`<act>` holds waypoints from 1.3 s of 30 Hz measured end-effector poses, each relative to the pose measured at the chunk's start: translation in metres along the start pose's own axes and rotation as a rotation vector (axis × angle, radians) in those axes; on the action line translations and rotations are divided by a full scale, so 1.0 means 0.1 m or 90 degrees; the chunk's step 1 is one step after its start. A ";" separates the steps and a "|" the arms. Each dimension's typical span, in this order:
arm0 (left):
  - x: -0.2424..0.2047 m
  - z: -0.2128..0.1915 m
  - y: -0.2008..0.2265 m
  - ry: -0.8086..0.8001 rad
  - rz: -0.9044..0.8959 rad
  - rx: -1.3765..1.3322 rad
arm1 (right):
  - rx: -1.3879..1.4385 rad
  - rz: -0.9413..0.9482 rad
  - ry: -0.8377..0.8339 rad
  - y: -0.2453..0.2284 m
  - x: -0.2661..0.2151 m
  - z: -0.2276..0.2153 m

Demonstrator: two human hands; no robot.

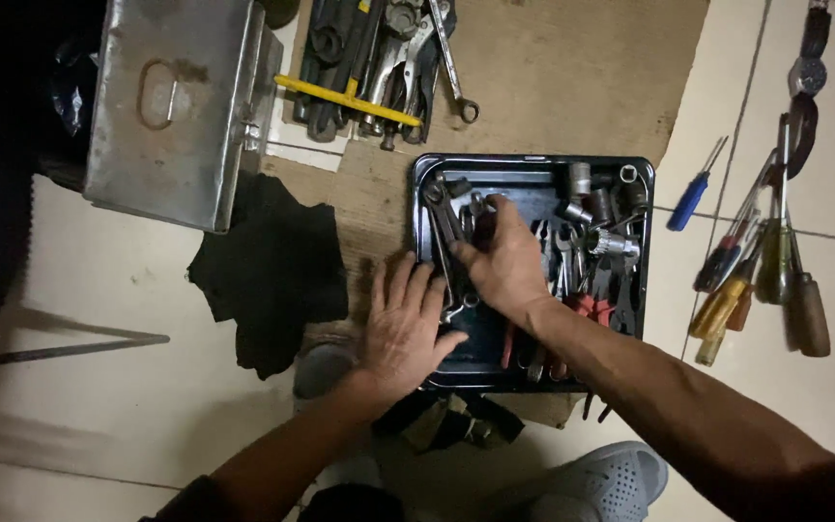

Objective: The person organizes a variety of hand tools, including wrenches, pliers, and screwdrivers, into a black metal tray. They pick up the tools from a cluttered pile on the floor and place them neatly into the tray.

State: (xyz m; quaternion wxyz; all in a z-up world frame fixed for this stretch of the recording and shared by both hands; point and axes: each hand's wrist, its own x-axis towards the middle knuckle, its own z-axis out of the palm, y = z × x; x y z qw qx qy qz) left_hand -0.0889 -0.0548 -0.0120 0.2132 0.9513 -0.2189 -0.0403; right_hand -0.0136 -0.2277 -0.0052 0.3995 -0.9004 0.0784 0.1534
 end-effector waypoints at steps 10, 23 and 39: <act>0.10 0.01 -0.04 0.073 0.053 0.015 | -0.142 0.090 -0.114 0.07 0.14 0.04; -0.15 -0.07 -0.10 -0.006 0.012 -0.001 | -0.124 0.013 -0.049 0.25 0.31 -0.49; 0.12 -0.18 -0.06 -0.272 -0.021 0.133 | -0.145 -0.015 -0.282 -0.07 -0.11 -0.37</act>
